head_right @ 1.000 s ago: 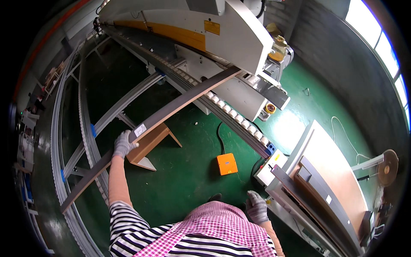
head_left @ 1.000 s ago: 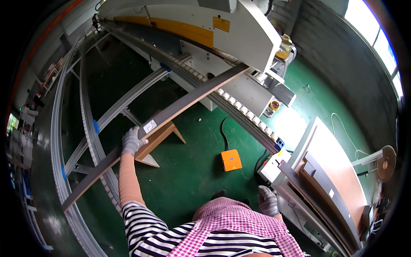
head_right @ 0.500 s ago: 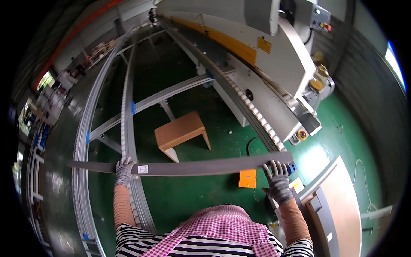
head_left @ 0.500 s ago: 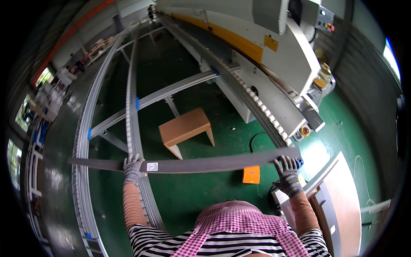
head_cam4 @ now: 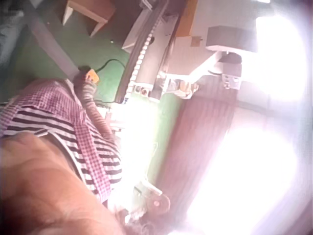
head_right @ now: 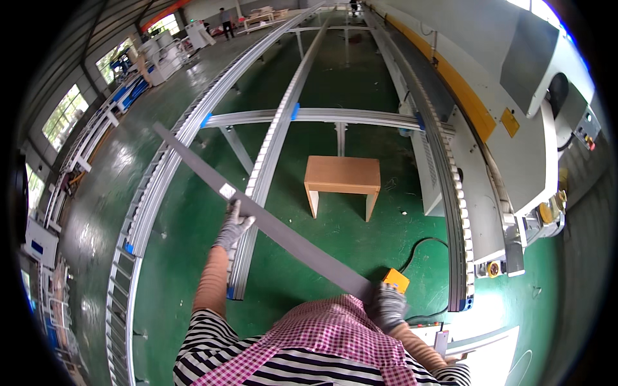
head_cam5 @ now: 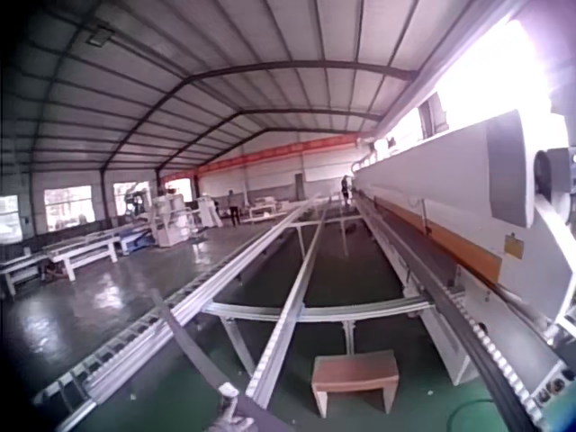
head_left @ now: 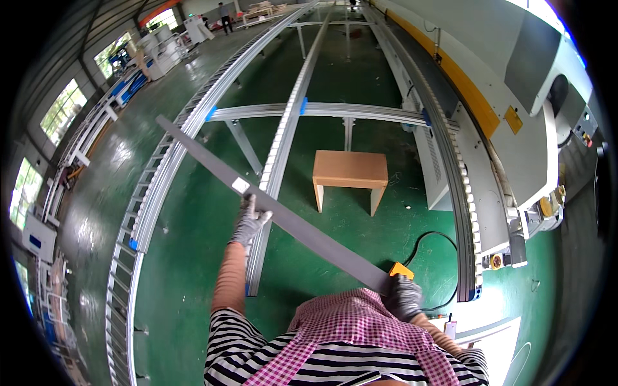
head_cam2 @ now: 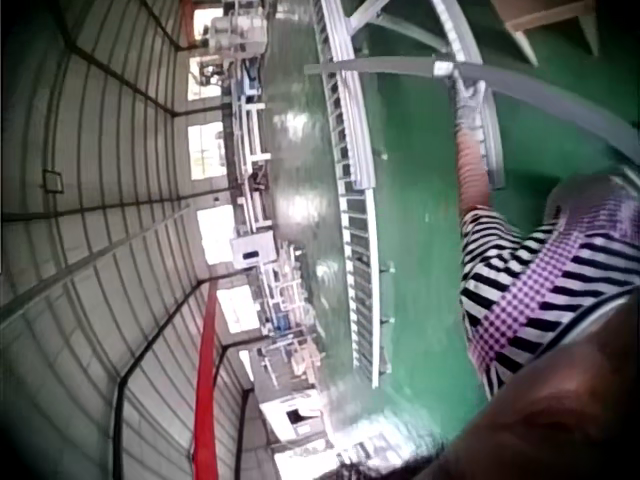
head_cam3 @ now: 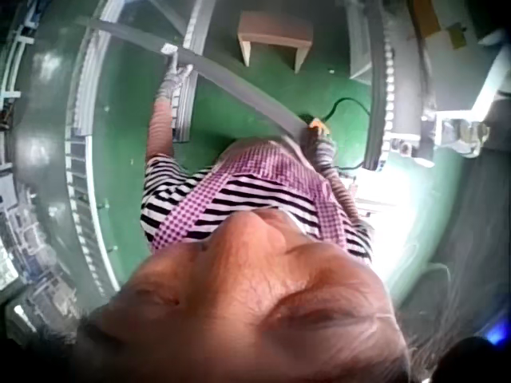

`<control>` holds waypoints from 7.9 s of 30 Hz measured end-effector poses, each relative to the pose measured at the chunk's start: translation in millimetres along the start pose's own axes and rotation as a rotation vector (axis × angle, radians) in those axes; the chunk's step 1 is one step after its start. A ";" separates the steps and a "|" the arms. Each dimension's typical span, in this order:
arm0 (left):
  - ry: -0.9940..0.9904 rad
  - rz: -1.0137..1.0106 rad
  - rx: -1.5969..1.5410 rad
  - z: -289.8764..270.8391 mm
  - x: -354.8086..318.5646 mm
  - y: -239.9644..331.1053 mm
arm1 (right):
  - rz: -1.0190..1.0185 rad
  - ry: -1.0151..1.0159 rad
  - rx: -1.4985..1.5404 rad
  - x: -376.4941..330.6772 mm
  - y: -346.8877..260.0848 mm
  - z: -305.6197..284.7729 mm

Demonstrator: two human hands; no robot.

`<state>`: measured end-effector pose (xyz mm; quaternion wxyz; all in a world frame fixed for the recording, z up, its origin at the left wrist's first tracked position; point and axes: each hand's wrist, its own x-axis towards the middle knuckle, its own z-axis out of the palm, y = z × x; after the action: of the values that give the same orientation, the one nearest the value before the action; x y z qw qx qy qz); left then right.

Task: The person feeds long wooden boards through an edge-banding machine and stacks the finished boards onto a worktable.

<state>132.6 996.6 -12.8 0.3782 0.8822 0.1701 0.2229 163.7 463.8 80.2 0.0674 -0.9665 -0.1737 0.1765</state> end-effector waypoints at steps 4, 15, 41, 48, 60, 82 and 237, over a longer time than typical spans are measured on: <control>0.049 -0.215 0.435 29.0 33.9 57.0 | -0.118 -0.059 0.090 23.2 -72.6 4.5; 0.046 -0.262 0.541 69.0 59.0 147.1 | -0.507 0.046 0.701 30.8 -75.7 -16.8; -1.492 0.139 -0.196 357.0 -286.5 382.2 | 1.148 0.036 0.234 -352.0 255.0 192.3; -1.735 -0.895 -0.343 415.0 -440.6 398.7 | 1.089 0.027 0.142 -383.2 273.1 265.4; -1.167 -0.955 -0.975 317.1 -375.5 463.7 | 0.628 0.436 0.240 -446.7 172.1 90.5; -1.755 -0.633 -1.806 161.6 -332.8 370.2 | 0.067 0.282 0.623 -235.4 -2.8 -70.8; -0.628 1.483 0.156 356.9 -400.8 651.5 | 1.101 0.505 0.288 -601.8 454.5 99.8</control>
<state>66.9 170.2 145.9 0.0996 0.8108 -0.5582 0.1449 -258.8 -168.7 91.7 0.1352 -0.9074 0.3970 -0.0270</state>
